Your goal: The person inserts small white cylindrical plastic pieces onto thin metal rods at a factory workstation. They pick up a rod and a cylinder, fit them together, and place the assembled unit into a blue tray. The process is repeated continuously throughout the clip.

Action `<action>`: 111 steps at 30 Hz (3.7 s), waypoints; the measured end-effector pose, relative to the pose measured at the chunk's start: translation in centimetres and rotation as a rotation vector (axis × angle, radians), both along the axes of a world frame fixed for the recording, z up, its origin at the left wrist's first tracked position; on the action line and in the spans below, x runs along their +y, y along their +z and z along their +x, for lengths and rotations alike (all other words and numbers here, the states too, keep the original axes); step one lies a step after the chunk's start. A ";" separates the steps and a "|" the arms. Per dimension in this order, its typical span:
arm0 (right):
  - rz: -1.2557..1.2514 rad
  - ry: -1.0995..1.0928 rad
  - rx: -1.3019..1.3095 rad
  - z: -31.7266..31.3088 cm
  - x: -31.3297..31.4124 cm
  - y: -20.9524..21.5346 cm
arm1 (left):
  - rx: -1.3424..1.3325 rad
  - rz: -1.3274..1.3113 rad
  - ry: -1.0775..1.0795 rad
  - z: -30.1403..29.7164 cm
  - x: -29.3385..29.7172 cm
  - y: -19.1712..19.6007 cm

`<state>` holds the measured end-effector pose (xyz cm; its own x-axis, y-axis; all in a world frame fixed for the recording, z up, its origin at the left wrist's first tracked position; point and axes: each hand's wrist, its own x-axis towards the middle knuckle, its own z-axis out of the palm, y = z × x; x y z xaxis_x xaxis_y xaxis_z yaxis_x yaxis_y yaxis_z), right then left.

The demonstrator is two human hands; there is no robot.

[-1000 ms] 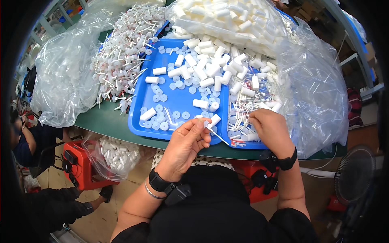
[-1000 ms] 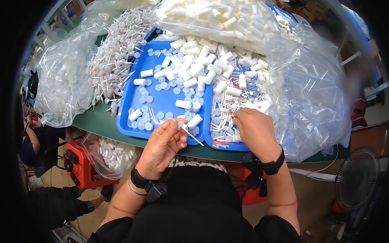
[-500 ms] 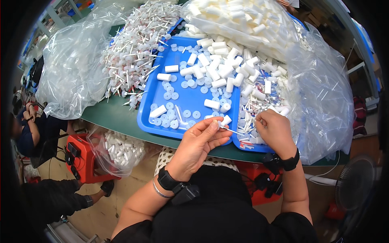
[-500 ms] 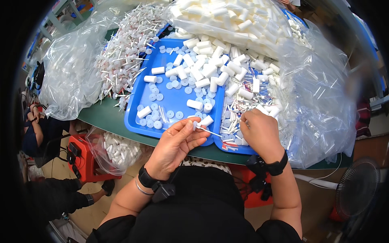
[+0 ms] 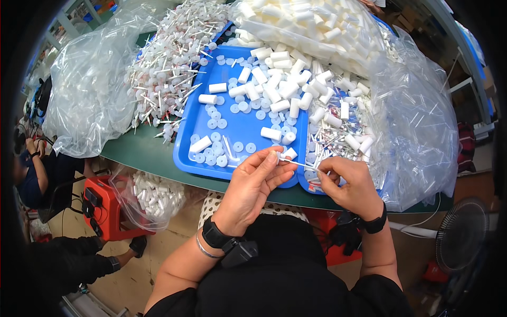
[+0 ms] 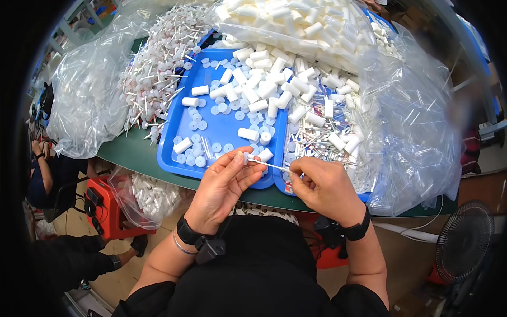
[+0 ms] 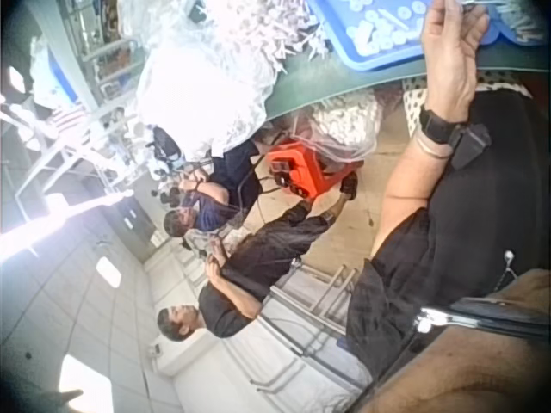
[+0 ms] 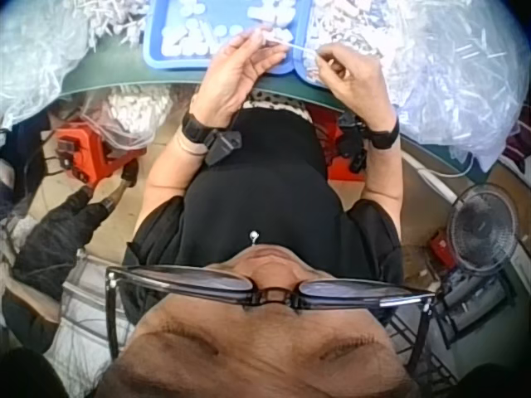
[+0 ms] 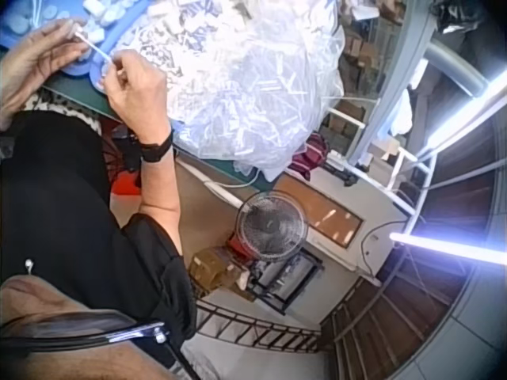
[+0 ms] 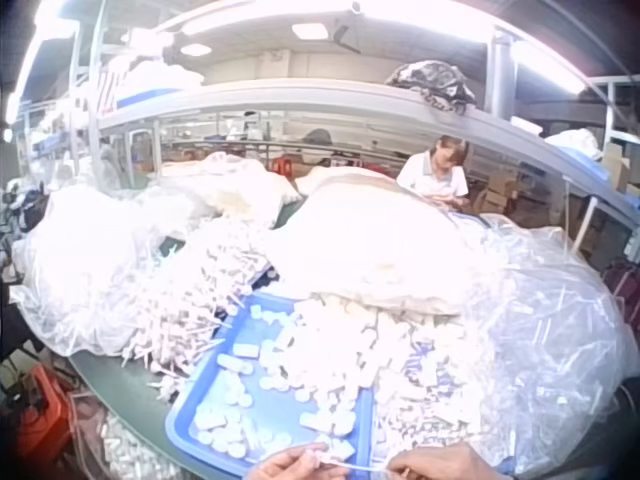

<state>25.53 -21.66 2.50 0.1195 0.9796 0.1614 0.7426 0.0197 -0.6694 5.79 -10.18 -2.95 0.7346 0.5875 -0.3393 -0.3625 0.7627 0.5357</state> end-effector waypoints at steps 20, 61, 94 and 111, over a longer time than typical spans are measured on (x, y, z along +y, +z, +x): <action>-0.424 -0.134 0.802 -1.7 0.4 -0.6 | 0.068 0.184 -0.122 0.2 -1.6 0.0; 0.165 -0.283 0.508 3.5 0.0 2.8 | 0.593 1.710 0.048 -1.8 8.2 -2.0; 0.207 -0.149 0.609 -3.7 0.1 -1.1 | -0.347 -0.423 -0.149 -0.2 -0.3 -2.0; 0.156 -0.204 0.694 -3.6 0.1 -1.4 | -0.358 -0.525 -0.132 -0.4 -0.2 -2.0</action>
<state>21.90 -21.55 1.14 0.4215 0.8991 0.1179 0.1483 0.0600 -0.9871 5.36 -10.35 -4.93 0.9104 0.3069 -0.2773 -0.3345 0.9407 -0.0568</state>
